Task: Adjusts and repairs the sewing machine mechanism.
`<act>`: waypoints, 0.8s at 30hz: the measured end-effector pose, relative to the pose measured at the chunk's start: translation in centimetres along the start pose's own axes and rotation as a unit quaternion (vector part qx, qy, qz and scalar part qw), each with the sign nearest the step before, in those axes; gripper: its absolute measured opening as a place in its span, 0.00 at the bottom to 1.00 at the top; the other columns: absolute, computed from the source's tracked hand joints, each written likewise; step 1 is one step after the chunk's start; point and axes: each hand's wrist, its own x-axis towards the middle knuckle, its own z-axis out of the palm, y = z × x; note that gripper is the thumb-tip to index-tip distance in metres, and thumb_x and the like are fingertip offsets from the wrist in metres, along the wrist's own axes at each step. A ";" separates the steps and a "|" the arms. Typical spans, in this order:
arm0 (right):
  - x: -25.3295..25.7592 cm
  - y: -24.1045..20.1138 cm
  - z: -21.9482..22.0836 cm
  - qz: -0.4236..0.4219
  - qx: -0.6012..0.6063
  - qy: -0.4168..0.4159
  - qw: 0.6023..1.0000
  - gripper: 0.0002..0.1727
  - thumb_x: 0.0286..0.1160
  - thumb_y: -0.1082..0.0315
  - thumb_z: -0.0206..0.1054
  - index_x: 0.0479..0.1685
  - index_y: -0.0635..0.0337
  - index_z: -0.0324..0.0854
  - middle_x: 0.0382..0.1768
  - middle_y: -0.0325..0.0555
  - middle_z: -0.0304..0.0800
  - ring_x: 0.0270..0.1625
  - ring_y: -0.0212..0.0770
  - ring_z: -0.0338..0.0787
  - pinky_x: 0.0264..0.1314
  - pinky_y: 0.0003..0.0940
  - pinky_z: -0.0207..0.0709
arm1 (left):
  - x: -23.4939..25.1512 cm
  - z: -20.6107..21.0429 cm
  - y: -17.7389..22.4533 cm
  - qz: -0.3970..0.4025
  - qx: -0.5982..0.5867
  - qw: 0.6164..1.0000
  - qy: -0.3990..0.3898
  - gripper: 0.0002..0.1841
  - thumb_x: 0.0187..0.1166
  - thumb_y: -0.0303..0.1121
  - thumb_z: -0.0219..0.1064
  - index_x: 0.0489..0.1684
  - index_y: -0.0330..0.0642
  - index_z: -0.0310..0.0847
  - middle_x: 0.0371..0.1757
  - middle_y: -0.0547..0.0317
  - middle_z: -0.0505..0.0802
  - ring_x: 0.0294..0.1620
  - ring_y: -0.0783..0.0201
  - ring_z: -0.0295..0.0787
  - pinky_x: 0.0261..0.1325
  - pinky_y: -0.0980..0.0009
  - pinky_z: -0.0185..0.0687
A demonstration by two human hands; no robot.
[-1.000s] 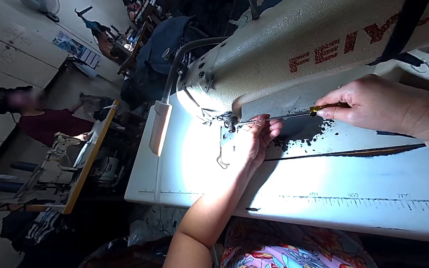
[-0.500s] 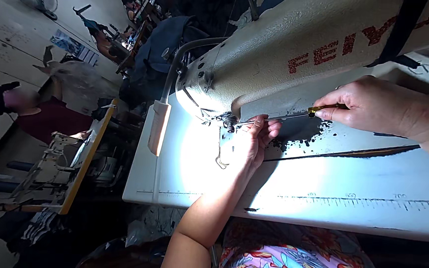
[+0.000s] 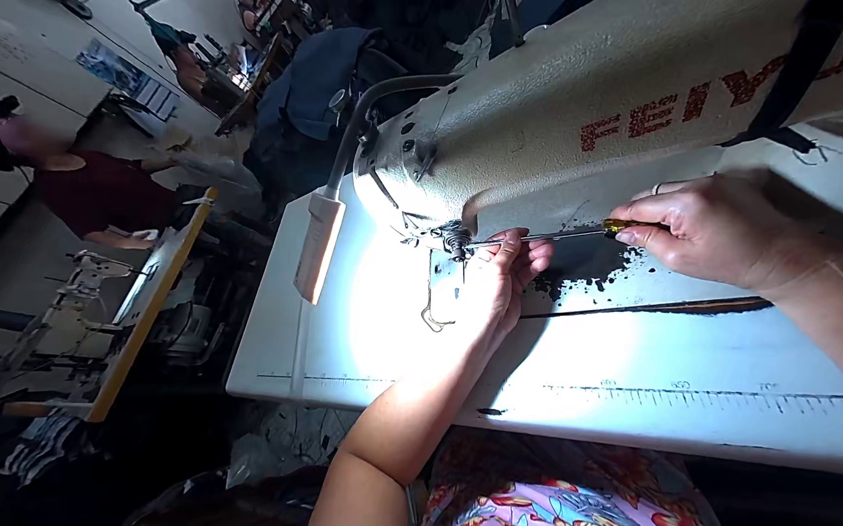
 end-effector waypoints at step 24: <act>0.2 0.1 0.1 0.002 0.010 0.022 1.000 0.15 0.73 0.66 0.62 0.40 0.66 0.93 0.34 0.60 0.93 0.36 0.60 0.93 0.35 0.62 0.78 | 0.2 -0.2 0.1 -0.006 0.000 1.000 -0.015 0.12 0.94 0.28 0.47 0.51 0.36 0.79 0.34 0.54 0.95 0.33 0.68 0.95 0.44 0.76 0.91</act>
